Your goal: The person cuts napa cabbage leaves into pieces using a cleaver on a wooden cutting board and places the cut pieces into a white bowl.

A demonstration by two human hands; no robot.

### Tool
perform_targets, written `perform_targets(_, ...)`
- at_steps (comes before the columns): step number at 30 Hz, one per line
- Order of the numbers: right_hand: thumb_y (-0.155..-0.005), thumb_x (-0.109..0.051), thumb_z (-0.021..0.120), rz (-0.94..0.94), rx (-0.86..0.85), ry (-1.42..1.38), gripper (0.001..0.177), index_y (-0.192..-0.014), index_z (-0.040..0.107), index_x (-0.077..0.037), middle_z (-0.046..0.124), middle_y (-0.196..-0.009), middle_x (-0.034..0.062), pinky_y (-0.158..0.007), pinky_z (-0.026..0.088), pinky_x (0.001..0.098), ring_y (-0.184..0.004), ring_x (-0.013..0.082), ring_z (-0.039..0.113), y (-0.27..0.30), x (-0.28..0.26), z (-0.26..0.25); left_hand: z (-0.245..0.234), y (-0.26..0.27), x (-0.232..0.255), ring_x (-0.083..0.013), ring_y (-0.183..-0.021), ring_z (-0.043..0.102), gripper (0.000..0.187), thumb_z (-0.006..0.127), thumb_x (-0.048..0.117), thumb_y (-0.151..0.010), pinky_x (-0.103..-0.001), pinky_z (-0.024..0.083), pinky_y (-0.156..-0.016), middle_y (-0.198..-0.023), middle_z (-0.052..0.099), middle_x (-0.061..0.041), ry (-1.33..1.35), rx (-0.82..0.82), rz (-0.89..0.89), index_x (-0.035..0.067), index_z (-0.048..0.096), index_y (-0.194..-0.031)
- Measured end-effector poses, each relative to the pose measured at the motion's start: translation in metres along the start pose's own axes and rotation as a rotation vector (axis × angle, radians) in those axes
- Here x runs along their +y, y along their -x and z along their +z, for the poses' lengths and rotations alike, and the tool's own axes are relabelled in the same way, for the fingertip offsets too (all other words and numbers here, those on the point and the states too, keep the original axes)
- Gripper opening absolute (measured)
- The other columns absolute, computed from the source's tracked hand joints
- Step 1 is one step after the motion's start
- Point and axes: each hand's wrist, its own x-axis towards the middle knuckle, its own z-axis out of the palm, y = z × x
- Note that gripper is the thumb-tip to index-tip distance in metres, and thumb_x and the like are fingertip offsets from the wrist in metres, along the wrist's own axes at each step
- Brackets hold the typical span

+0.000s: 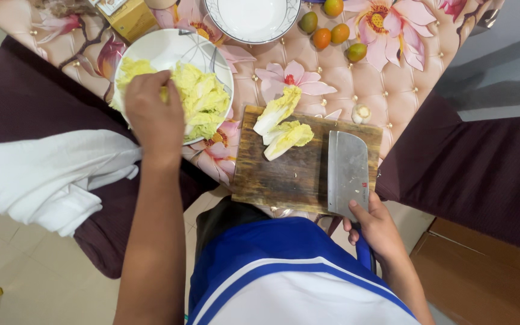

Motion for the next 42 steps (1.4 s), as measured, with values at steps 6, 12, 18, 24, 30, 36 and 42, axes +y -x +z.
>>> perform_targets(6, -0.099, -0.015, 0.052, -0.027, 0.043, -0.001, 0.027, -0.126, 0.049, -0.013, 0.055, -0.062, 0.0086, -0.039, 0.043, 0.0294, -0.04, 0.0148, 0.046, -0.003, -0.006, 0.002, -0.003, 0.012, 0.0, -0.0347, -0.096, 0.062, 0.014, 0.08, 0.003, -0.087, -0.044, 0.049, -0.089, -0.099, 0.071, -0.013, 0.04, 0.007, -0.056, 0.002, 0.075, -0.1)
perform_targets(12, -0.1, -0.014, 0.053, -0.055, 0.044, -0.064, 0.026, -0.126, 0.049, -0.008, 0.057, -0.065, 0.0082, -0.04, 0.043, 0.0288, -0.045, 0.0138, 0.05, -0.005, -0.004, 0.002, 0.027, 0.031, 0.046, -0.0317, -0.095, 0.063, 0.02, 0.083, 0.01, -0.072, -0.043, 0.049, -0.087, -0.093, 0.07, -0.009, 0.377, -0.31, 0.032, 0.009, 0.071, -0.087)
perform_targets(18, -0.1, -0.013, 0.053, -0.059, 0.072, -0.082, 0.028, -0.127, 0.051, -0.009, 0.058, -0.067, 0.0073, -0.039, 0.043, 0.0279, -0.046, 0.0129, 0.05, -0.003, -0.002, 0.003, 0.051, 0.075, 0.103, -0.0397, -0.095, 0.06, 0.049, 0.088, 0.026, -0.064, -0.051, 0.047, -0.082, -0.098, 0.065, -0.018, 0.31, -0.573, 0.089, 0.003, 0.07, -0.103)
perform_targets(24, -0.1, -0.012, 0.053, -0.067, 0.071, -0.08, 0.032, -0.132, 0.051, -0.011, 0.057, -0.069, 0.0081, -0.04, 0.044, 0.0275, -0.049, 0.0131, 0.051, -0.001, 0.003, 0.003, 0.057, 0.093, 0.098, -0.0393, -0.098, 0.062, 0.038, 0.077, 0.011, -0.08, -0.049, 0.051, -0.087, -0.104, 0.064, -0.018, 0.333, -0.561, 0.117, 0.002, 0.066, -0.116)
perform_targets(30, -0.099, -0.011, 0.053, -0.051, 0.102, -0.11, 0.028, -0.127, 0.05, -0.007, 0.062, -0.079, 0.0042, -0.041, 0.044, 0.0278, -0.055, 0.0114, 0.055, -0.001, -0.003, 0.003, 0.06, 0.09, 0.11, -0.0382, -0.097, 0.065, 0.033, 0.075, 0.01, -0.086, -0.047, 0.053, -0.09, -0.105, 0.067, -0.019, 0.508, -0.477, 0.179, -0.002, 0.066, -0.116)
perform_targets(36, -0.101, -0.013, 0.052, -0.102, 0.1, -0.039, 0.027, -0.127, 0.051, -0.007, 0.058, -0.071, 0.0077, -0.042, 0.044, 0.0272, -0.05, 0.0126, 0.051, 0.0, 0.001, 0.0, 0.058, 0.081, 0.113, -0.0345, -0.104, 0.063, 0.036, 0.077, 0.012, -0.083, -0.045, 0.053, -0.091, -0.108, 0.069, -0.014, 0.473, -0.506, 0.247, 0.001, 0.069, -0.116)
perform_targets(42, -0.101, -0.012, 0.051, -0.105, 0.088, -0.026, 0.027, -0.127, 0.051, -0.007, 0.058, -0.07, 0.0056, -0.042, 0.044, 0.0268, -0.05, 0.0107, 0.053, 0.0, 0.006, -0.002, 0.056, 0.082, 0.103, -0.0324, -0.112, 0.062, 0.037, 0.076, 0.009, -0.082, -0.042, 0.053, -0.09, -0.118, 0.066, -0.01, 0.316, -0.505, 0.253, 0.005, 0.071, -0.119)
